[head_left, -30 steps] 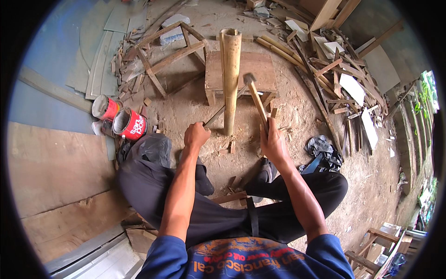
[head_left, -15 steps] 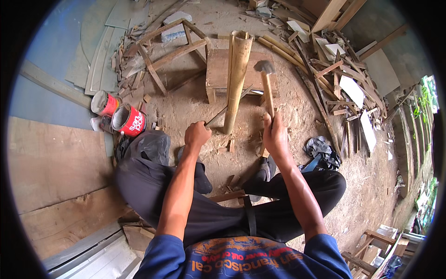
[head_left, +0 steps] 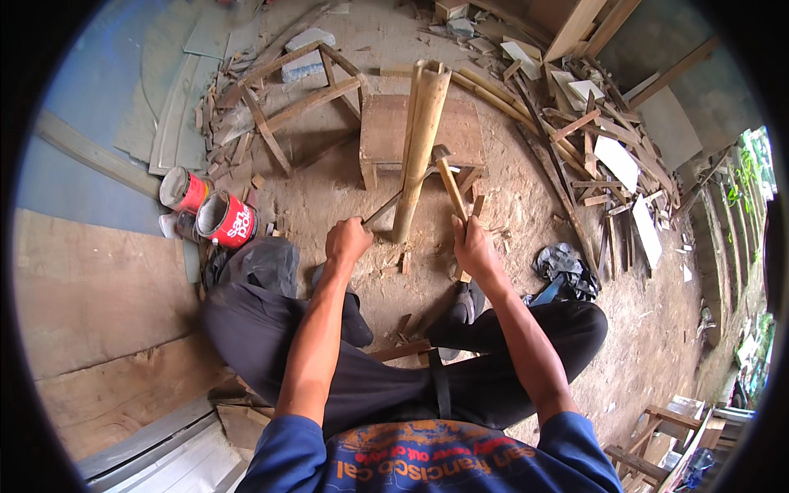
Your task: The person splits a bamboo pole using a chisel and a wooden mallet. They repeatedly strike the chisel to split the bamboo into smaller sections.
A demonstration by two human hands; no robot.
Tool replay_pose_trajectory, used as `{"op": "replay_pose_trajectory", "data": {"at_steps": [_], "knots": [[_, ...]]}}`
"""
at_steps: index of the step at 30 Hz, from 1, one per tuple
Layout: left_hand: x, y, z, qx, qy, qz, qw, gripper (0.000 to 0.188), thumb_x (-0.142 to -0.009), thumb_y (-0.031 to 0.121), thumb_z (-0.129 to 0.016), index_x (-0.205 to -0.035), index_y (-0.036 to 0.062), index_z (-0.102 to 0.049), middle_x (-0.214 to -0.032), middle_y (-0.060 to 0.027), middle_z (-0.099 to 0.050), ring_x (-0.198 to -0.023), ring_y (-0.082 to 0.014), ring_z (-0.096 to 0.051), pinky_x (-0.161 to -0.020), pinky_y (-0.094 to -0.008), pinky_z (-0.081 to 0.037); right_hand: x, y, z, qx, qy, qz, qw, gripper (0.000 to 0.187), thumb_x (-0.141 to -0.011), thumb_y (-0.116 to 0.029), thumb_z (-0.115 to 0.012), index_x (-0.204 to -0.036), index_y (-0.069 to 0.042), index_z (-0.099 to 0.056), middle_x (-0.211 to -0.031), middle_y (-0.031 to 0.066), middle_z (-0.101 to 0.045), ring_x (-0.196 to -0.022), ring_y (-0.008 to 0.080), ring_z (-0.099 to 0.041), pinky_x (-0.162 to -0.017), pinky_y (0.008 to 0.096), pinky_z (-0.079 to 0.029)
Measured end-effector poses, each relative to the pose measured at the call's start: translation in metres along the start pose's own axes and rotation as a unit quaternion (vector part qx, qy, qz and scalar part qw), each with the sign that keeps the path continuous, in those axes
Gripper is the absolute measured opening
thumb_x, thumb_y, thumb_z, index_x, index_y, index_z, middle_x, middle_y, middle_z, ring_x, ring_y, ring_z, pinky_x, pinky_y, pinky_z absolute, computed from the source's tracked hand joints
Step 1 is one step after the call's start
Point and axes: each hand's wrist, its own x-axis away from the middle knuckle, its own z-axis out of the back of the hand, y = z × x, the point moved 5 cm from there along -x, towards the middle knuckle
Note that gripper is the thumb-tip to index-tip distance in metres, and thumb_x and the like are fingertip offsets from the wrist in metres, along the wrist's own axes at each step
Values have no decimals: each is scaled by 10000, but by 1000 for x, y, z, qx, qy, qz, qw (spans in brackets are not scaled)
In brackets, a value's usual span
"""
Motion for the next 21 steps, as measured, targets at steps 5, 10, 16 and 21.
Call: {"op": "replay_pose_trajectory", "data": {"at_steps": [5,10,16,21], "knots": [[0,-10,3,-12,18,16,1000,246,-773,175,-655,-956,30,-731,-916,-254,-703,-907,-410,-693,-805,-460,-561,-8,-36,22,-82,-14,-72,994,371,-1027,-325,-478,-940,35,-484,-675,309,-608,-665,517,-622,-542,544,-468],[3,-10,1,-1,13,3,1000,227,-780,148,-636,-948,30,-733,-929,-261,-699,-910,-412,-693,-812,-461,-560,-5,-28,15,-62,13,-22,998,351,-1023,-313,-487,-927,25,-493,-641,292,-596,-628,512,-608,-522,531,-461],[2,-3,6,-30,12,-6,999,231,-787,153,-612,-939,27,-730,-913,-267,-694,-891,-417,-693,-793,-476,-560,-13,-32,23,-118,-19,-97,988,371,-1040,-331,-447,-935,20,-503,-615,255,-606,-533,420,-638,-478,504,-462],[10,-4,5,-24,17,-10,1000,242,-780,173,-640,-954,30,-728,-930,-252,-701,-899,-413,-693,-794,-469,-561,-1,-36,30,-110,70,19,991,349,-1034,-314,-464,-965,27,-492,-594,286,-575,-548,498,-590,-446,521,-427]]}}
